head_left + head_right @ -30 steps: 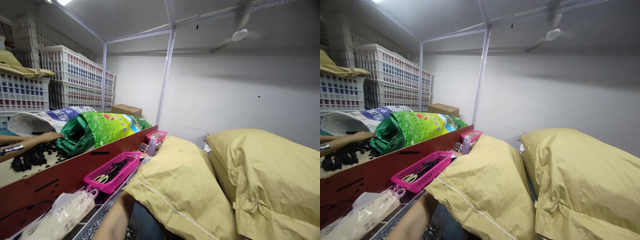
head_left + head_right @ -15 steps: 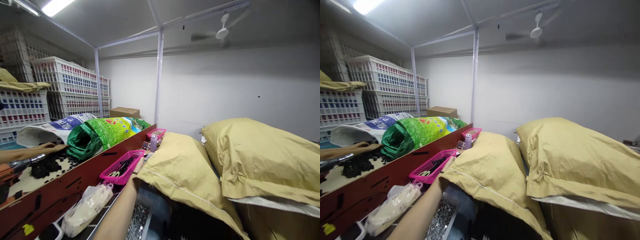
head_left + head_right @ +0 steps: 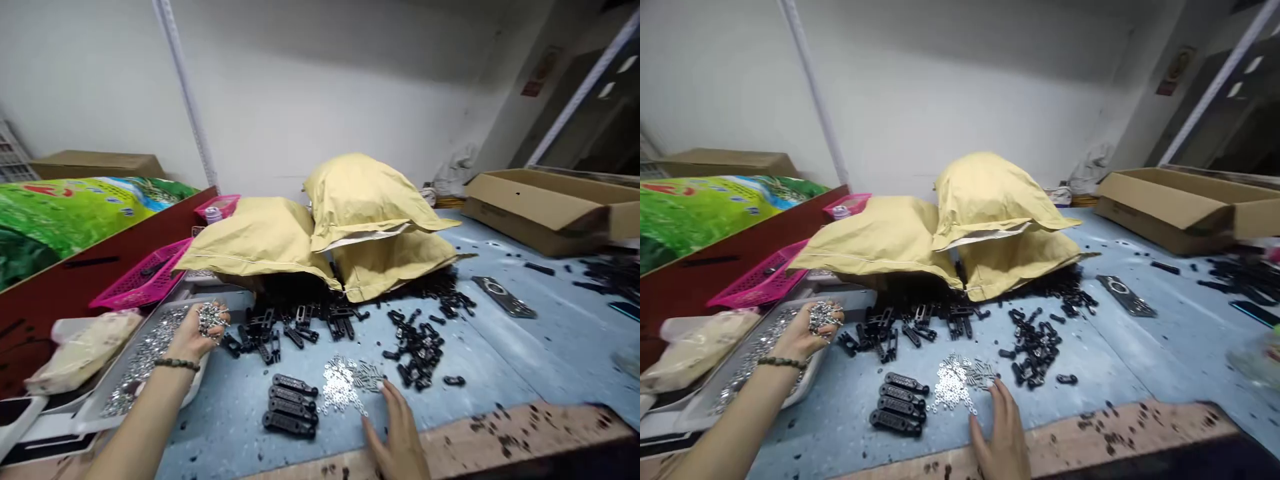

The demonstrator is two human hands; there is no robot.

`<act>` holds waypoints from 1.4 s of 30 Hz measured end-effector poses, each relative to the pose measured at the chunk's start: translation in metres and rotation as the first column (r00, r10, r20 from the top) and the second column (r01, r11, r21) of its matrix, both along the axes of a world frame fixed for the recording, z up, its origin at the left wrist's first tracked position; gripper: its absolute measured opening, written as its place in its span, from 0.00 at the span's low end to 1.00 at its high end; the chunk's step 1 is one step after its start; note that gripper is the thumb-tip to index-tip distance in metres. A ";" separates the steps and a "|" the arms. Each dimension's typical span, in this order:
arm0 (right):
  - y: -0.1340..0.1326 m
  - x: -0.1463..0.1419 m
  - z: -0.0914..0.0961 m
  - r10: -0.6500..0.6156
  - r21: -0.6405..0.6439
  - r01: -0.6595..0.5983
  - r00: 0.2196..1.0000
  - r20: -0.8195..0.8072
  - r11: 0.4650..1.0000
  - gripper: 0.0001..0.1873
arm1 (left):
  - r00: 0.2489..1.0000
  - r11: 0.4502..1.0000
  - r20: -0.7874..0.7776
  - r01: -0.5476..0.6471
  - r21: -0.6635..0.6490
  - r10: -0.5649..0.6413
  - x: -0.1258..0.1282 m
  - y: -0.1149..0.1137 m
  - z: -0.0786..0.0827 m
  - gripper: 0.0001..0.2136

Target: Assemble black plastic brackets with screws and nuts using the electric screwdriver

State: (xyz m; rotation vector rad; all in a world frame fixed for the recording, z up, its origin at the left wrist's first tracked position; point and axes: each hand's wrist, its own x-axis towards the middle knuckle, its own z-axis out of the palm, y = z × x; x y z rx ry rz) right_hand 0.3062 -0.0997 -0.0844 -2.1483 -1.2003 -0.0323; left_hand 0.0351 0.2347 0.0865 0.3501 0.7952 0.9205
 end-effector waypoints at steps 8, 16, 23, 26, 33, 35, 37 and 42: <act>0.024 0.009 0.036 0.035 -0.033 -0.044 0.971 -0.235 0.998 0.38 | 0.741 0.822 -0.565 0.540 0.183 -0.361 0.166 -0.116 -0.046 0.11; 0.094 0.030 0.013 0.018 0.186 0.053 0.933 -0.358 0.981 0.39 | 0.271 0.447 -0.952 0.840 0.307 0.144 0.254 -0.153 -0.077 0.12; 0.122 0.035 0.020 0.098 0.327 0.056 0.895 -0.435 0.943 0.34 | 0.069 0.230 -0.899 0.956 0.183 0.432 0.251 -0.151 -0.078 0.12; 0.119 0.043 0.019 0.110 0.389 0.114 0.854 -0.508 0.914 0.35 | 0.015 0.207 -0.889 0.971 0.122 0.457 0.249 -0.155 -0.073 0.14; 0.110 0.058 0.015 0.121 0.483 0.305 0.733 -0.669 0.821 0.36 | 0.030 0.159 -0.905 0.981 0.107 0.425 0.244 -0.140 -0.048 0.14; 0.110 0.057 0.017 0.129 0.496 0.324 0.722 -0.680 0.805 0.34 | 0.086 0.125 -0.907 0.981 0.150 0.412 0.243 -0.137 -0.047 0.12; 0.110 0.055 0.019 0.136 0.502 0.329 0.716 -0.685 0.800 0.32 | 0.139 0.113 -0.903 0.973 0.200 0.408 0.243 -0.139 -0.050 0.12; 0.102 0.056 0.023 0.144 0.476 0.320 0.689 -0.711 0.819 0.36 | 0.240 0.171 -0.862 0.923 0.346 0.447 0.233 -0.152 -0.055 0.12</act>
